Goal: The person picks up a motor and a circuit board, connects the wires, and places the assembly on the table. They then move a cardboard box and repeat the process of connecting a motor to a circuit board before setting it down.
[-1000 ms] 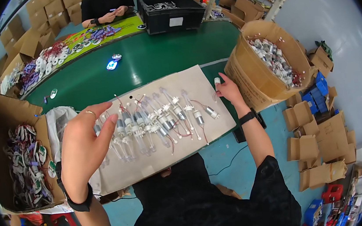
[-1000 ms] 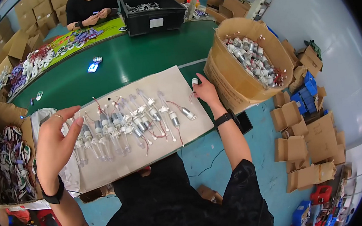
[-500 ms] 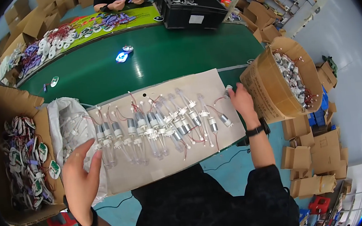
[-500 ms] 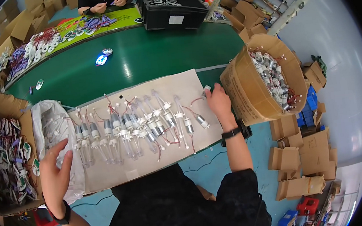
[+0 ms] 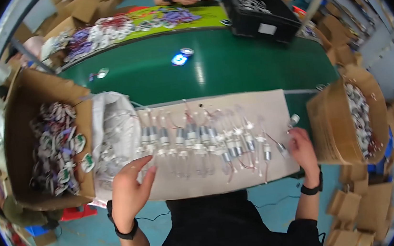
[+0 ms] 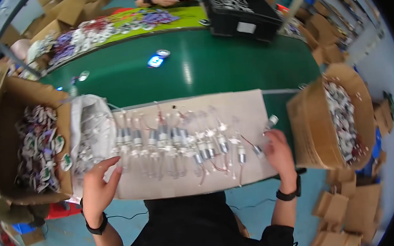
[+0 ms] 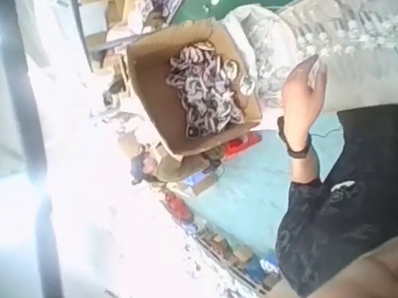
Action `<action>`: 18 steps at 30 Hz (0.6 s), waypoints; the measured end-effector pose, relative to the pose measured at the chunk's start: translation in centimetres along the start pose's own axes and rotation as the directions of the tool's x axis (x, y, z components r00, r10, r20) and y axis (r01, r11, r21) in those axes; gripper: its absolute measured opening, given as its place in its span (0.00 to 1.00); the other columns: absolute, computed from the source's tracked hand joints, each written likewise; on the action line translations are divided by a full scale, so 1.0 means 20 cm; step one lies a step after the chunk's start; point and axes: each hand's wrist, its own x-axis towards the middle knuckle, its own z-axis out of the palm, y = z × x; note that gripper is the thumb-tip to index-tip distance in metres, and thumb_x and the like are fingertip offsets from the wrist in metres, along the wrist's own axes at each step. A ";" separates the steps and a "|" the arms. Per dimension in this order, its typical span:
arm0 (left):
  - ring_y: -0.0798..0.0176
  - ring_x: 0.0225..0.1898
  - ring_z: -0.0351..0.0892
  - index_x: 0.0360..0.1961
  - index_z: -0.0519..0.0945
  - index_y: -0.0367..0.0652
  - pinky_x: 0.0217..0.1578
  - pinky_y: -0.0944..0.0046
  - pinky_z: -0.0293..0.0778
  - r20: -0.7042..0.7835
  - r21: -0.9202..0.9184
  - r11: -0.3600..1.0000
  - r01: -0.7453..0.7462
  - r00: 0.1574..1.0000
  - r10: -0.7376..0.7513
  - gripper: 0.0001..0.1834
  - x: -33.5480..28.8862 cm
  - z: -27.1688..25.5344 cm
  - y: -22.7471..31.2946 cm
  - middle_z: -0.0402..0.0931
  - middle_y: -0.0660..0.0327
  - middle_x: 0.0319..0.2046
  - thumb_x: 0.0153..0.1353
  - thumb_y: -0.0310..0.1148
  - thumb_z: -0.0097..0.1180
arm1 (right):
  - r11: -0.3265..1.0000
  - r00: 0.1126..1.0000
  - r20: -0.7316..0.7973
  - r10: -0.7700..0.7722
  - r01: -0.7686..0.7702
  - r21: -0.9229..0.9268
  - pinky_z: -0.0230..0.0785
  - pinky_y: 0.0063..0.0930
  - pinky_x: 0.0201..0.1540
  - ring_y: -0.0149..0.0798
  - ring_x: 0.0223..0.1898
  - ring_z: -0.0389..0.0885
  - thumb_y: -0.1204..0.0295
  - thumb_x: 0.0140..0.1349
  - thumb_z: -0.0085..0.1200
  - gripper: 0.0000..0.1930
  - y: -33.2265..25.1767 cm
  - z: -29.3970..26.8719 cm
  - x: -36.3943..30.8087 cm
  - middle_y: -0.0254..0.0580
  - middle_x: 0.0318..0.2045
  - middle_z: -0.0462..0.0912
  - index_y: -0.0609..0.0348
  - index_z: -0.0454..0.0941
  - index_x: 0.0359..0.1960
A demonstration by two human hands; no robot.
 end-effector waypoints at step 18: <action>0.60 0.31 0.83 0.51 0.84 0.42 0.26 0.65 0.73 0.128 -0.134 0.980 -0.148 0.978 0.165 0.15 0.30 0.04 -0.08 0.86 0.52 0.41 0.66 0.36 0.60 | 0.977 0.983 0.005 0.184 -0.182 -0.109 0.70 0.41 0.60 0.59 0.60 0.73 0.85 0.58 0.55 0.18 0.10 0.04 0.34 0.52 0.66 0.69 0.62 0.77 0.51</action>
